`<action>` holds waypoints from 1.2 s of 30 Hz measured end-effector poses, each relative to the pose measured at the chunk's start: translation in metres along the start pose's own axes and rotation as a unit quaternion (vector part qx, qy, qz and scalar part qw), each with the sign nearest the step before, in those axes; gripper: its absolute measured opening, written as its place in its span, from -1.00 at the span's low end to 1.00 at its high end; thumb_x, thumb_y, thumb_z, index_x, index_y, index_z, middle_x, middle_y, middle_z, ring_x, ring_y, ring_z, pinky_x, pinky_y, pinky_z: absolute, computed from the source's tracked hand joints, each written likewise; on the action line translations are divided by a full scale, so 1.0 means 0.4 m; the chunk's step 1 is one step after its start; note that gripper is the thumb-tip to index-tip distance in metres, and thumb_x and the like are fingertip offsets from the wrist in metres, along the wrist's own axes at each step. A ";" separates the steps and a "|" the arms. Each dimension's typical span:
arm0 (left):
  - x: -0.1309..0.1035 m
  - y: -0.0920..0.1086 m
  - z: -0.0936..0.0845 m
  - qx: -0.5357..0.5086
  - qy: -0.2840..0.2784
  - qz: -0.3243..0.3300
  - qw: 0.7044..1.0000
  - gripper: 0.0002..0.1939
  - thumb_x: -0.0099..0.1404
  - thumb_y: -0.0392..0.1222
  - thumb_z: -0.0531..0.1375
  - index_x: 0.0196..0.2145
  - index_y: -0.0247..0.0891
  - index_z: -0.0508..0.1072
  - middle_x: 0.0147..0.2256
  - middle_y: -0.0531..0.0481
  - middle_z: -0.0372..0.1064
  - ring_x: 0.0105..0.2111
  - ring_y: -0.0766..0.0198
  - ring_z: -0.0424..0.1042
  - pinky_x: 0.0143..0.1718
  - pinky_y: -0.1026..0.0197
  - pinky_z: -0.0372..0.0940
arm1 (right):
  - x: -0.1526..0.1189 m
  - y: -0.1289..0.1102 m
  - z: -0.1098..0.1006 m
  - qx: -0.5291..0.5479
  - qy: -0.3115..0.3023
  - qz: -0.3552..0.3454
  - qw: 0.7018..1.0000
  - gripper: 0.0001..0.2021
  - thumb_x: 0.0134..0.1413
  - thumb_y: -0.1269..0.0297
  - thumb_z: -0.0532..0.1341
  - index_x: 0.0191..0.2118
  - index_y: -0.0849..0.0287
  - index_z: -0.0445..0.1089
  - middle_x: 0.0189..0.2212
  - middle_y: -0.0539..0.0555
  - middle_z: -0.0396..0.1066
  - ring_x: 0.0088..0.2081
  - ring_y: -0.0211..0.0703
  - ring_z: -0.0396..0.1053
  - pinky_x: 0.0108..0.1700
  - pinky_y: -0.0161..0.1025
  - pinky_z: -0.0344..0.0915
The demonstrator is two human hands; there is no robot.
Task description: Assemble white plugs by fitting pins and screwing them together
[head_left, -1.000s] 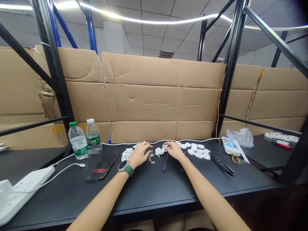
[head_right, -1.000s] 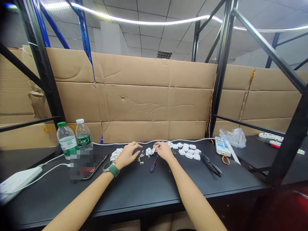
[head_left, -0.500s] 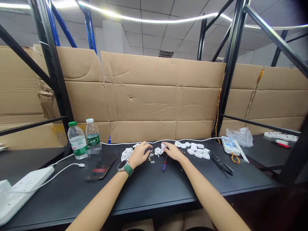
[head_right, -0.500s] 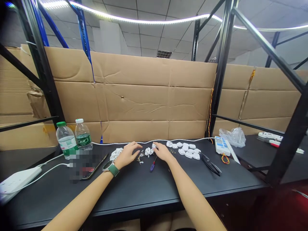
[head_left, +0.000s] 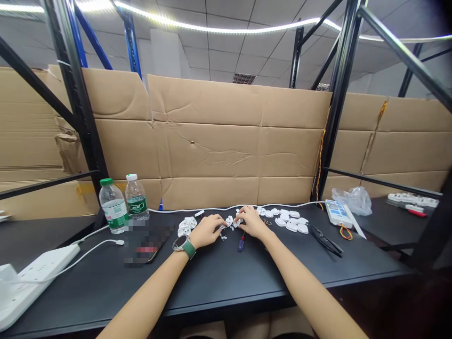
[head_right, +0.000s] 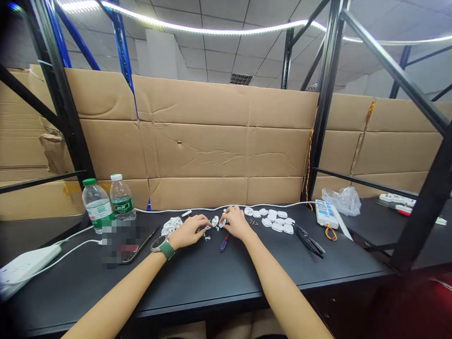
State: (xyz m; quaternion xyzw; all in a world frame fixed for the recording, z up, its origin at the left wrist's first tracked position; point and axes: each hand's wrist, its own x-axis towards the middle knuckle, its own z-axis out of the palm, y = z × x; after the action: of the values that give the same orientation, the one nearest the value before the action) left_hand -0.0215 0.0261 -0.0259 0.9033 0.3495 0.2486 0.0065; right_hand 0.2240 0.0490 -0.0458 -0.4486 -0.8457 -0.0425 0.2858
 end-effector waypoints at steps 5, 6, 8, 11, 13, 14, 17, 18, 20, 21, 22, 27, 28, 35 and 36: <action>-0.001 0.002 0.001 0.014 0.001 -0.009 1.000 -0.72 0.34 -0.25 0.08 -0.09 -0.09 0.52 -0.12 -0.06 0.40 -0.09 0.14 0.36 -0.01 0.07 0.21 | 0.007 -0.005 -0.012 0.015 0.027 -0.021 0.999 -0.83 -0.03 0.39 0.42 -0.28 -0.03 0.57 -0.07 0.09 0.32 0.01 0.04 0.18 0.04 -0.01 0.12; 0.000 0.002 -0.001 0.017 0.005 -0.012 1.000 -0.73 0.34 -0.24 0.08 -0.10 -0.09 0.52 -0.13 -0.05 0.40 -0.09 0.14 0.36 -0.01 0.06 0.21 | 0.009 -0.006 -0.015 0.027 0.036 -0.022 0.999 -0.83 -0.03 0.39 0.42 -0.29 -0.02 0.57 -0.10 0.09 0.33 -0.01 0.02 0.19 0.04 -0.02 0.12; 0.001 0.002 -0.004 0.019 0.014 -0.017 1.000 -0.75 0.36 -0.22 0.08 -0.11 -0.08 0.52 -0.14 -0.04 0.40 -0.10 0.14 0.36 -0.02 0.06 0.20 | 0.011 -0.009 -0.020 0.059 0.055 -0.018 0.997 -0.86 -0.01 0.40 0.40 -0.29 0.01 0.57 -0.15 0.08 0.35 -0.06 -0.02 0.22 0.03 -0.05 0.15; 0.004 0.004 -0.009 0.016 0.031 -0.016 0.999 -0.76 0.37 -0.20 0.08 -0.11 -0.10 0.51 -0.16 -0.05 0.40 -0.10 0.14 0.36 -0.03 0.08 0.22 | 0.015 -0.016 -0.026 0.117 0.080 -0.001 0.990 -0.90 0.05 0.40 0.36 -0.29 0.06 0.55 -0.21 0.06 0.36 -0.12 -0.07 0.26 0.01 -0.08 0.18; 0.005 0.005 -0.012 0.012 0.041 -0.014 0.999 -0.77 0.38 -0.19 0.07 -0.11 -0.12 0.50 -0.15 -0.06 0.40 -0.09 0.14 0.36 -0.04 0.09 0.23 | 0.017 -0.022 -0.031 0.154 0.093 0.006 0.984 -0.92 0.08 0.40 0.34 -0.29 0.08 0.54 -0.24 0.06 0.36 -0.14 -0.10 0.29 -0.01 -0.12 0.20; 0.005 0.006 -0.013 0.010 0.044 -0.013 0.999 -0.77 0.38 -0.19 0.07 -0.10 -0.13 0.50 -0.15 -0.07 0.41 -0.09 0.14 0.37 -0.04 0.10 0.23 | 0.018 -0.026 -0.034 0.170 0.099 0.007 0.980 -0.93 0.09 0.39 0.33 -0.29 0.09 0.54 -0.25 0.05 0.36 -0.16 -0.12 0.30 -0.02 -0.14 0.21; 0.007 0.008 -0.015 0.004 0.050 -0.014 0.999 -0.77 0.38 -0.17 0.07 -0.11 -0.14 0.49 -0.14 -0.07 0.42 -0.08 0.14 0.37 -0.03 0.09 0.24 | 0.020 -0.037 -0.042 0.217 0.103 0.006 0.971 -0.93 0.11 0.38 0.30 -0.28 0.11 0.54 -0.29 0.04 0.37 -0.20 -0.15 0.33 -0.08 -0.19 0.24; 0.007 0.010 -0.016 0.000 0.053 -0.016 0.998 -0.77 0.39 -0.16 0.06 -0.11 -0.14 0.49 -0.14 -0.06 0.43 -0.08 0.13 0.38 -0.03 0.08 0.24 | 0.020 -0.040 -0.044 0.230 0.104 0.006 0.968 -0.93 0.11 0.36 0.29 -0.28 0.11 0.54 -0.29 0.04 0.38 -0.21 -0.15 0.34 -0.10 -0.19 0.26; 0.009 0.015 -0.018 -0.018 0.062 -0.025 0.998 -0.76 0.40 -0.12 0.05 -0.13 -0.14 0.49 -0.14 -0.06 0.45 -0.08 0.13 0.39 -0.02 0.07 0.25 | 0.020 -0.046 -0.046 0.256 0.107 0.002 0.961 -0.93 0.11 0.33 0.29 -0.28 0.11 0.54 -0.29 0.05 0.39 -0.23 -0.15 0.36 -0.14 -0.20 0.28; 0.010 0.019 -0.019 -0.035 0.067 -0.030 0.997 -0.75 0.41 -0.09 0.04 -0.13 -0.15 0.49 -0.15 -0.06 0.47 -0.09 0.13 0.41 -0.02 0.07 0.26 | 0.020 -0.049 -0.046 0.270 0.109 -0.002 0.957 -0.94 0.11 0.31 0.29 -0.29 0.11 0.54 -0.29 0.05 0.39 -0.23 -0.15 0.36 -0.15 -0.20 0.29; 0.012 0.022 -0.020 -0.057 0.072 -0.036 0.995 -0.73 0.41 -0.06 0.04 -0.13 -0.15 0.49 -0.14 -0.07 0.48 -0.10 0.13 0.42 -0.02 0.08 0.27 | 0.020 -0.052 -0.044 0.286 0.111 -0.007 0.952 -0.94 0.10 0.29 0.30 -0.31 0.11 0.53 -0.29 0.05 0.39 -0.24 -0.15 0.37 -0.16 -0.20 0.30; 0.023 0.030 -0.010 -0.230 0.097 -0.082 0.965 -0.66 0.38 0.08 0.08 -0.06 -0.16 0.45 -0.18 -0.06 0.53 -0.16 0.16 0.50 -0.07 0.10 0.35 | 0.018 -0.066 -0.035 0.342 0.113 -0.036 0.932 -0.89 0.04 0.21 0.35 -0.40 0.10 0.49 -0.33 0.03 0.39 -0.26 -0.13 0.39 -0.15 -0.16 0.36; 0.025 0.029 -0.005 -0.267 0.100 -0.093 0.954 -0.65 0.35 0.09 0.12 -0.06 -0.17 0.44 -0.17 -0.06 0.53 -0.16 0.16 0.51 -0.07 0.10 0.37 | 0.017 -0.070 -0.035 0.342 0.112 -0.038 0.932 -0.88 0.04 0.19 0.35 -0.41 0.09 0.49 -0.33 0.04 0.39 -0.25 -0.12 0.40 -0.14 -0.15 0.37; 0.030 0.015 0.008 -0.383 0.085 -0.127 0.911 -0.50 0.15 -0.01 0.33 -0.01 -0.25 0.37 -0.07 -0.17 0.47 -0.18 0.15 0.54 -0.14 0.08 0.45 | 0.014 -0.086 -0.052 0.306 0.103 -0.055 0.945 -0.91 0.01 0.26 0.37 -0.34 0.09 0.49 -0.27 0.04 0.38 -0.19 -0.12 0.38 -0.08 -0.16 0.32; 0.029 0.014 0.008 -0.386 0.084 -0.130 0.910 -0.50 0.15 -0.03 0.33 0.00 -0.25 0.36 -0.06 -0.18 0.46 -0.22 0.16 0.54 -0.16 0.08 0.45 | 0.014 -0.083 -0.051 0.298 0.101 -0.052 0.948 -0.87 0.01 0.27 0.37 -0.27 0.09 0.48 -0.25 0.04 0.37 -0.19 -0.12 0.37 -0.10 -0.17 0.32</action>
State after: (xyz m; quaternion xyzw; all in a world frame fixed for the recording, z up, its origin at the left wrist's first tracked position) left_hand -0.0092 0.0300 -0.0224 0.7530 0.3397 0.4359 0.3572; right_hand 0.2045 0.0266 -0.0195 -0.2914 -0.8087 0.1518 0.4879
